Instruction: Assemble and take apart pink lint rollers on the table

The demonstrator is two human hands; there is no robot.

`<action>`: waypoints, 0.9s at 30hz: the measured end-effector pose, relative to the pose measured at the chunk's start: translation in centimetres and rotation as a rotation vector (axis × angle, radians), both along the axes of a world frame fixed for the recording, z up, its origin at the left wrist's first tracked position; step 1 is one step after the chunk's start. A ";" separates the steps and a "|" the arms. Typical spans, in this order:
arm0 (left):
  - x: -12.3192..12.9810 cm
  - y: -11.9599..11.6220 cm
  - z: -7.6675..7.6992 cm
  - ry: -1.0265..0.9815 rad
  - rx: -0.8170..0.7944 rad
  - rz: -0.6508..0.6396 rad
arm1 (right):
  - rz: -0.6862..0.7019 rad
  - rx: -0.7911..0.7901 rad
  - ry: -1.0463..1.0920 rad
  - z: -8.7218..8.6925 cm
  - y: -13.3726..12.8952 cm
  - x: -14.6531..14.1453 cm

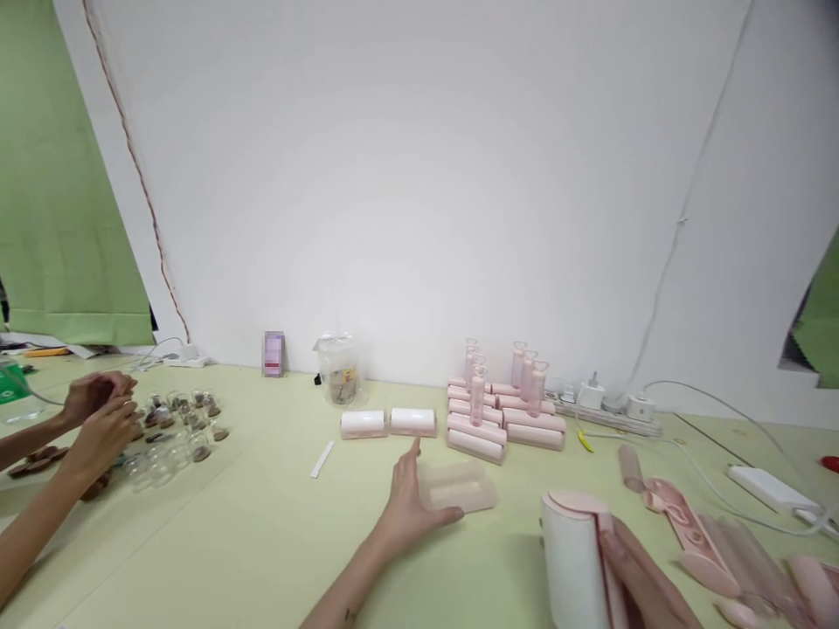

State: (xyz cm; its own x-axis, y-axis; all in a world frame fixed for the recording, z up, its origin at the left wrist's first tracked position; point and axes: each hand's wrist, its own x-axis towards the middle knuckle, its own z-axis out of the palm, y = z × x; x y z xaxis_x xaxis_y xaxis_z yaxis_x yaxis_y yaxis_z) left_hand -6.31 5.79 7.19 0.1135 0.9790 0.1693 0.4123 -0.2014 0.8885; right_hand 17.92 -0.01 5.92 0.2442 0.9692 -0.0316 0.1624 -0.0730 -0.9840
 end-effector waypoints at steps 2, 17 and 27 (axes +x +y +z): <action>0.4 0.3 -0.7 -0.042 -0.098 -0.060 | -0.022 0.111 -0.141 1.7 0.6 0.5; 2.7 -2.2 -2.7 -0.177 -0.225 -0.581 | 0.614 0.420 -1.099 6.3 0.5 -3.8; 2.6 -2.3 -2.4 -0.171 -0.224 -0.590 | 0.636 0.471 -1.214 6.1 0.1 -3.8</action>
